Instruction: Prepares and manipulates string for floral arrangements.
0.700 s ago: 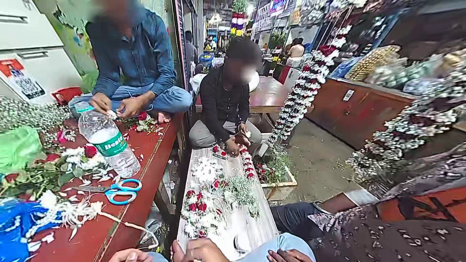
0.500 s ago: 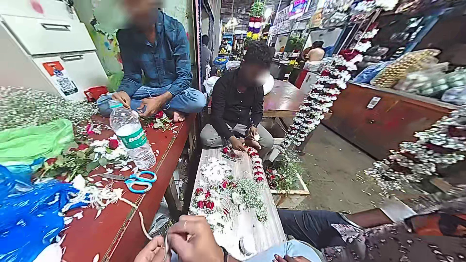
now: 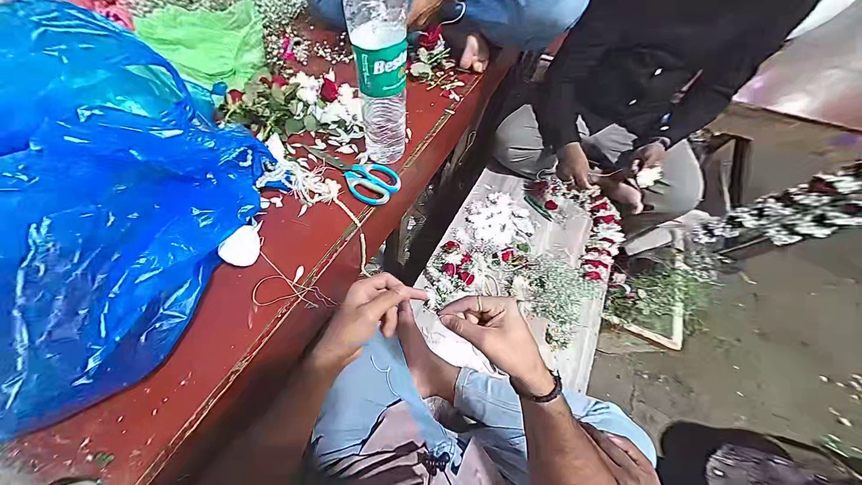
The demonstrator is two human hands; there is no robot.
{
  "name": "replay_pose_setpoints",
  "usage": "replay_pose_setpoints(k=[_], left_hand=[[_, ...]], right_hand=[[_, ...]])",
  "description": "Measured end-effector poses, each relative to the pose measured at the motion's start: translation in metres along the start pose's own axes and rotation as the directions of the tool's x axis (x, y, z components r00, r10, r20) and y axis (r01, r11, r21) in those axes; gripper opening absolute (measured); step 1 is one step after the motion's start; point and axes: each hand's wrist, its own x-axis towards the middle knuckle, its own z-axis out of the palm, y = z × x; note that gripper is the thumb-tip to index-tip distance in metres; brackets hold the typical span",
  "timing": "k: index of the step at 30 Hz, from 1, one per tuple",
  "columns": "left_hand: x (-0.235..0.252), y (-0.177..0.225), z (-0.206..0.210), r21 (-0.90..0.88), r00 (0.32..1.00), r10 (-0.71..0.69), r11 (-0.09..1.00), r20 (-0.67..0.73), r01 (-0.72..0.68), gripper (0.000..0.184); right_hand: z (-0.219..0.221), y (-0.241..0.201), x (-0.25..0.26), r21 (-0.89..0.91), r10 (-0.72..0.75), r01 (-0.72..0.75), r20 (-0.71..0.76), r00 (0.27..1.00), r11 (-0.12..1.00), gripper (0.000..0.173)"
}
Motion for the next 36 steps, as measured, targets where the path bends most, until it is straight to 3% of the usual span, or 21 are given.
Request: replay_pose_setpoints(k=[3, 10, 15, 20, 24, 27, 30, 33, 36], left_hand=[[0.004, -0.002, 0.008, -0.070, 0.993, -0.080, 0.994, 0.085, 0.086, 0.024], [0.004, 0.009, -0.010, -0.137, 0.958, -0.206, 0.962, 0.200, 0.235, 0.020], [0.005, 0.019, -0.016, -0.151, 0.923, -0.219, 0.949, 0.317, 0.277, 0.028], [0.004, 0.016, -0.016, -0.141, 0.925, -0.226, 0.950, 0.305, 0.279, 0.028], [0.004, 0.015, -0.016, -0.064, 0.937, -0.248, 0.960, 0.247, 0.271, 0.024], [0.005, 0.020, -0.013, 0.065, 0.937, -0.276, 0.961, 0.213, 0.269, 0.018], [0.007, 0.027, -0.010, 0.189, 0.934, -0.305, 0.944, 0.186, 0.271, 0.019], [0.007, 0.026, -0.015, 0.232, 0.933, -0.309, 0.936, 0.184, 0.264, 0.021], [0.004, 0.019, -0.022, 0.184, 0.923, -0.311, 0.944, 0.228, 0.273, 0.019]], right_hand=[[0.018, -0.011, 0.017, 0.056, -0.061, 0.058, 0.056, 0.997, 0.997, 0.009], [0.019, -0.001, 0.029, 0.210, -0.064, 0.101, -0.180, 0.982, 0.972, 0.009], [0.018, 0.014, 0.027, 0.315, -0.011, 0.088, -0.237, 0.971, 0.945, 0.008], [0.019, 0.025, 0.019, 0.339, 0.015, 0.052, -0.192, 0.981, 0.939, 0.010], [0.018, 0.024, 0.018, 0.307, 0.020, -0.010, -0.028, 0.999, 0.952, 0.064], [0.028, 0.010, 0.021, 0.325, -0.035, 0.003, 0.091, 0.995, 0.946, 0.076], [0.043, 0.005, 0.019, 0.329, -0.070, 0.016, 0.154, 0.985, 0.944, 0.047], [0.051, 0.011, 0.018, 0.263, -0.075, 0.072, 0.001, 0.997, 0.962, 0.011], [0.052, 0.015, 0.017, 0.281, -0.057, 0.077, -0.078, 0.995, 0.957, 0.005]])
